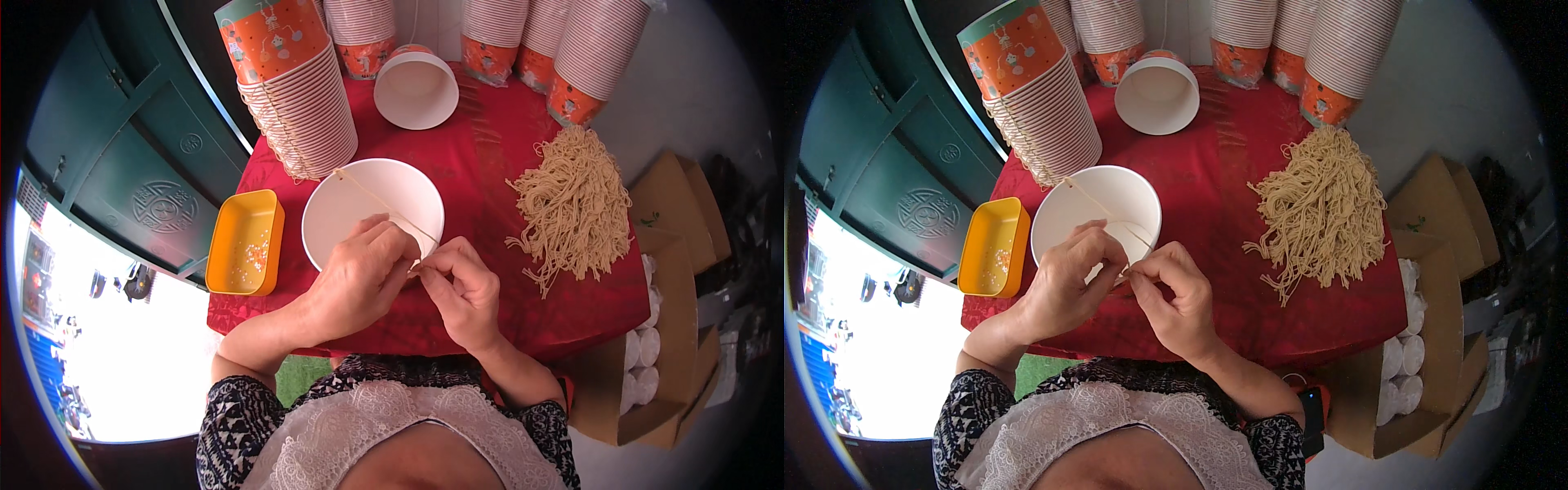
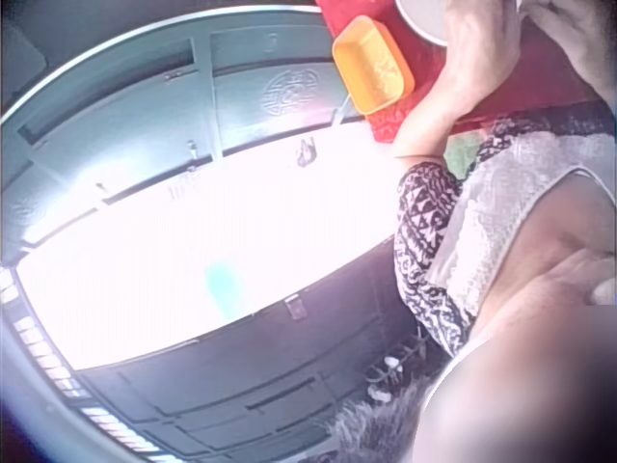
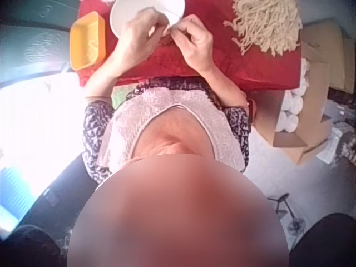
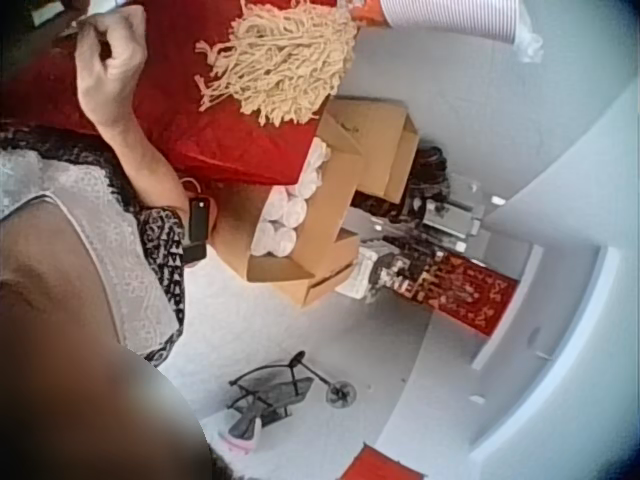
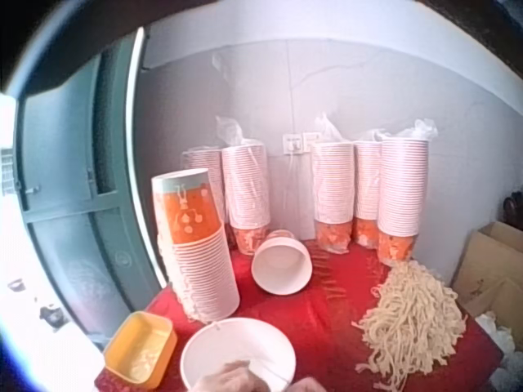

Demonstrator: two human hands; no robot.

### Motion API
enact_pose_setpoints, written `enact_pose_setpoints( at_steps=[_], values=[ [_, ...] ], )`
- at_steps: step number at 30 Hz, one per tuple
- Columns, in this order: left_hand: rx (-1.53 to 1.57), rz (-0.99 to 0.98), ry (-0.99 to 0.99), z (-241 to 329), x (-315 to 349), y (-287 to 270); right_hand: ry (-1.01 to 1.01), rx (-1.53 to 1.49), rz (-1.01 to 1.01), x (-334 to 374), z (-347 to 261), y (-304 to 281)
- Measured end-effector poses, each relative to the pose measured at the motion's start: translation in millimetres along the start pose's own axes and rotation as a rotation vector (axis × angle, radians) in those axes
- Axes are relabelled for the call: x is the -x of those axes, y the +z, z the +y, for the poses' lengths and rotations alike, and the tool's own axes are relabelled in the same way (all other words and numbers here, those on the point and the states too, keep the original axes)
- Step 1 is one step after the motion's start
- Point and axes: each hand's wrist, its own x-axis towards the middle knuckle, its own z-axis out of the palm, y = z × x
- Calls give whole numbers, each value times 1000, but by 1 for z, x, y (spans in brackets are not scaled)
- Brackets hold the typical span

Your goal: Attaching string handles to decorative paper bowls in a workshop environment.

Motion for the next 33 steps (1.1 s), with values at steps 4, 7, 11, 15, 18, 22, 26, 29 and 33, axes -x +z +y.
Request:
enact_pose_setpoints(
  at_steps=[4, 7, 11, 15, 18, 22, 26, 29, 33],
  values=[
    [-123, -98, 32, 8, 2, -7, 81, -32, -1, 0, -3, -1],
    [-181, -57, 80, 12, 4, -3, 76, -57, 12, 0, -3, 0],
    [-213, 54, 149, 5, 6, 6, 79, -50, 10, 1, -3, 0],
    [-225, 52, 151, 2, 8, 6, 58, 14, -1, 1, -2, -3],
    [-222, 56, 134, 4, 7, 5, -2, 133, 51, 0, 0, -8],
    [-221, 53, 141, 4, 10, 3, -131, 265, 55, -6, 6, -11],
    [-220, 51, 139, 3, 12, 2, -136, 286, 49, -7, 5, -11],
    [-215, 47, 138, 2, 14, 2, -108, 288, 66, -8, 5, -10],
    [-189, 28, 142, 3, 14, 0, -179, 364, 59, -8, 8, -10]
  ],
)
